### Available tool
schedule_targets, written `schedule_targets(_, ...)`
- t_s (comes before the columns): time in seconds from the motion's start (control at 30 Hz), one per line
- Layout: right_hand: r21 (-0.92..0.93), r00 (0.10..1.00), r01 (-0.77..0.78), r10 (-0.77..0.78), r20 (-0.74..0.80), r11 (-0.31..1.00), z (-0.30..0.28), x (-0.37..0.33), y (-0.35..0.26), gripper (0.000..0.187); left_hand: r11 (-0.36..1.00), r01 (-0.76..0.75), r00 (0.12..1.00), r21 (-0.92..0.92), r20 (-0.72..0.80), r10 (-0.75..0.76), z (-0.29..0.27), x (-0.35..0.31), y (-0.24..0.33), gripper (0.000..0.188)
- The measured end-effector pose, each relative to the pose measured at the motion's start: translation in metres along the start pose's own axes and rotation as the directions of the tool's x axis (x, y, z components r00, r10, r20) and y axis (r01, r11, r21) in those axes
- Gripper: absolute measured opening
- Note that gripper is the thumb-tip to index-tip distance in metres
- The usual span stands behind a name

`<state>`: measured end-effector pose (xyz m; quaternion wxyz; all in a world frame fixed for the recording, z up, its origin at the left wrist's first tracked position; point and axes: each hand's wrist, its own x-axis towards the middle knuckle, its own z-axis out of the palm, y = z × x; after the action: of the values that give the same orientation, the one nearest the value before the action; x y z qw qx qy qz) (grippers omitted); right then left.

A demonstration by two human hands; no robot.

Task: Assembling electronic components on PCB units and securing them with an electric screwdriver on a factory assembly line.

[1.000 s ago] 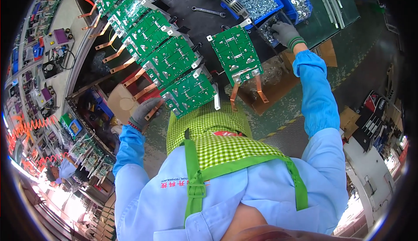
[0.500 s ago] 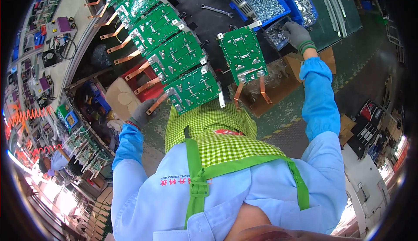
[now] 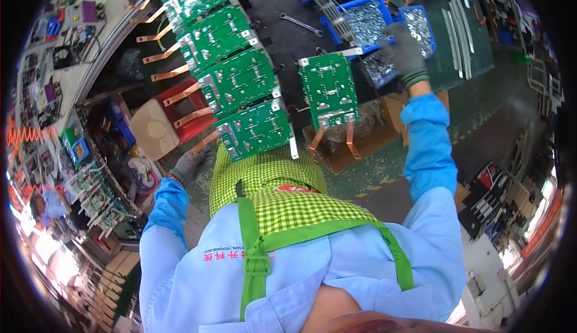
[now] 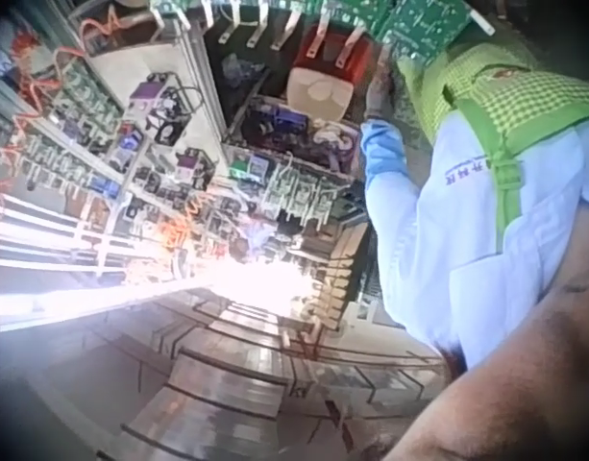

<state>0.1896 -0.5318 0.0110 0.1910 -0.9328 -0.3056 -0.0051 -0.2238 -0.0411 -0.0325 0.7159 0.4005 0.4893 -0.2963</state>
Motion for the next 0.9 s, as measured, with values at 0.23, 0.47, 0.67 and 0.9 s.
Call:
schedule_targets(0.23,-0.275,0.966,-0.252,0.256,-0.02,0.928,0.012,0.124,0.132,0.036,0.999,-0.028,0.999,-0.024,0.017,0.028,0.019,-0.017,-0.026,0.025)
schedule_targets(0.47,-0.237,0.962,-0.229,0.256,0.092,0.944,0.078,0.184,0.125,0.04,0.998,-0.053,0.987,-0.019,-0.153,0.049,0.05,-0.041,-0.037,0.022)
schedule_targets(0.67,-0.212,0.964,-0.265,0.258,-0.061,0.941,0.047,0.174,0.094,0.031,0.968,-0.172,0.977,0.184,-0.097,0.191,0.044,-0.041,-0.041,0.018)
schedule_targets(0.9,0.068,0.92,-0.08,0.1,-0.379,0.994,-0.062,0.076,-0.008,0.018,0.96,-0.244,0.969,0.137,0.063,0.237,0.041,-0.028,-0.026,0.022)
